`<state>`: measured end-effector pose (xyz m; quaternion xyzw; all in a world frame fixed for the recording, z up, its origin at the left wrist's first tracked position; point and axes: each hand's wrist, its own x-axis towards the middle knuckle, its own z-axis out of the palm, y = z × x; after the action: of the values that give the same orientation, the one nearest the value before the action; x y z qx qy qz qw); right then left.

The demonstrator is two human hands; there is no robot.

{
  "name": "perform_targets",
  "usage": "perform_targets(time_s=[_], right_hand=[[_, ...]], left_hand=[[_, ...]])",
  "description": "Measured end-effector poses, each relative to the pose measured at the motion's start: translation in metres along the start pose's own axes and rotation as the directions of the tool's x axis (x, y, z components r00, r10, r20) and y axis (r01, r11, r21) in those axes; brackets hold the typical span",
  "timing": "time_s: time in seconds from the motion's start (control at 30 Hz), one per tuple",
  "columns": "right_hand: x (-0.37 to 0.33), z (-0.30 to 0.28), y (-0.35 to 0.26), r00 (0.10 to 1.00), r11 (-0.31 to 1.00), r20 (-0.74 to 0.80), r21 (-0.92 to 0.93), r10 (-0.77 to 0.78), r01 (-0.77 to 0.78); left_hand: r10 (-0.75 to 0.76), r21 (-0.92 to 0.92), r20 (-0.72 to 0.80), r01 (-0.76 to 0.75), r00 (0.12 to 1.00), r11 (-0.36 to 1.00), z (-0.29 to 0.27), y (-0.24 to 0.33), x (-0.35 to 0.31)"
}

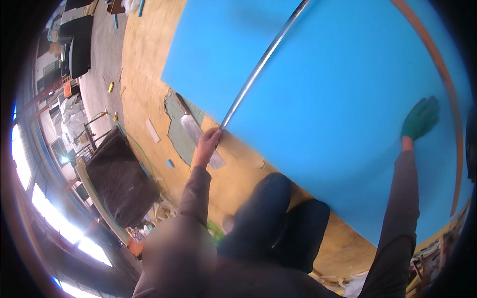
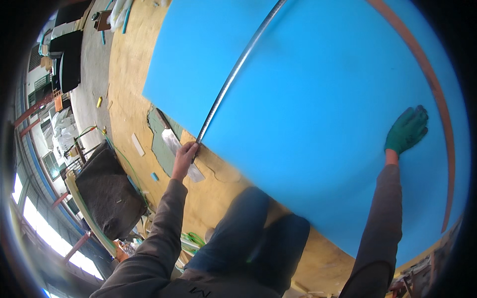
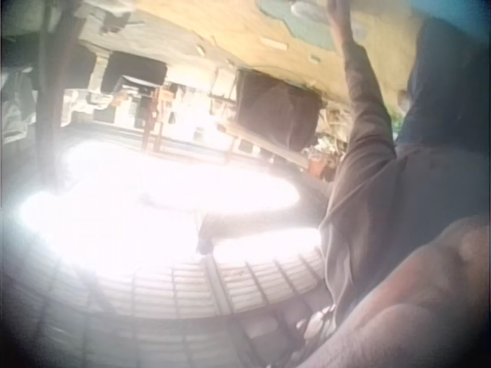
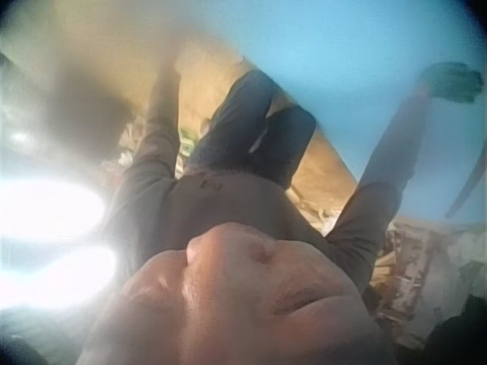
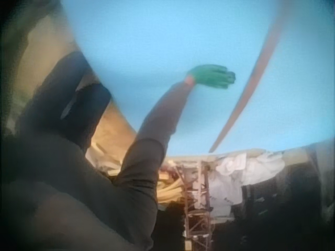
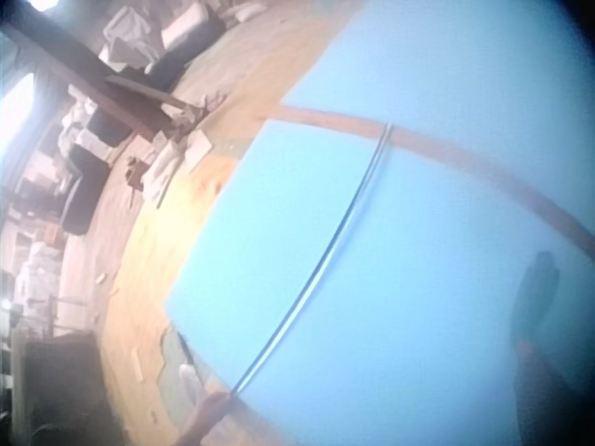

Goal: The person peels a protective film from a large blue foam sheet on a workbench, then retrieves a metal measuring rod and places it on the sheet. The person uses both hands to peel the film and later handles the rod with one hand.

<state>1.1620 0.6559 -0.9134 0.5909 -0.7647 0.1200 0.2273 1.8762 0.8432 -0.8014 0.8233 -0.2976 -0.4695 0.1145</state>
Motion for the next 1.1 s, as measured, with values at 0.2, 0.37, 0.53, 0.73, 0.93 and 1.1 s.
perform_targets(time_s=[0.2,0.37,0.53,0.73,0.93,1.1], right_hand=[[0.001,0.001,-0.007,0.997,0.997,0.027,0.022,0.07,-0.071],[0.001,0.004,-0.001,0.969,0.989,0.203,-0.005,0.143,-0.145],[0.01,-0.027,0.041,0.823,0.833,0.5,0.306,0.272,-0.461],[-0.162,-0.16,0.033,0.789,0.636,0.37,0.467,0.49,-0.614],[-0.32,-0.227,-0.033,0.603,0.658,0.269,-0.227,0.751,-0.718],[-0.319,-0.206,-0.053,0.537,0.574,0.206,-0.343,0.818,-0.743]], left_hand=[[0.063,0.015,-0.027,-0.062,0.998,0.998,0.005,-0.008,0.003],[0.182,-0.06,-0.062,-0.186,0.981,0.981,0.011,-0.022,0.01],[0.271,-0.057,-0.044,-0.274,0.961,0.96,0.015,-0.037,0.028],[0.294,0.019,-0.029,-0.294,0.955,0.956,0.019,-0.037,0.04],[0.201,-0.135,0.104,-0.187,0.974,0.973,0.013,-0.028,0.042],[0.19,-0.131,0.122,-0.174,0.974,0.976,0.008,-0.024,0.041]])
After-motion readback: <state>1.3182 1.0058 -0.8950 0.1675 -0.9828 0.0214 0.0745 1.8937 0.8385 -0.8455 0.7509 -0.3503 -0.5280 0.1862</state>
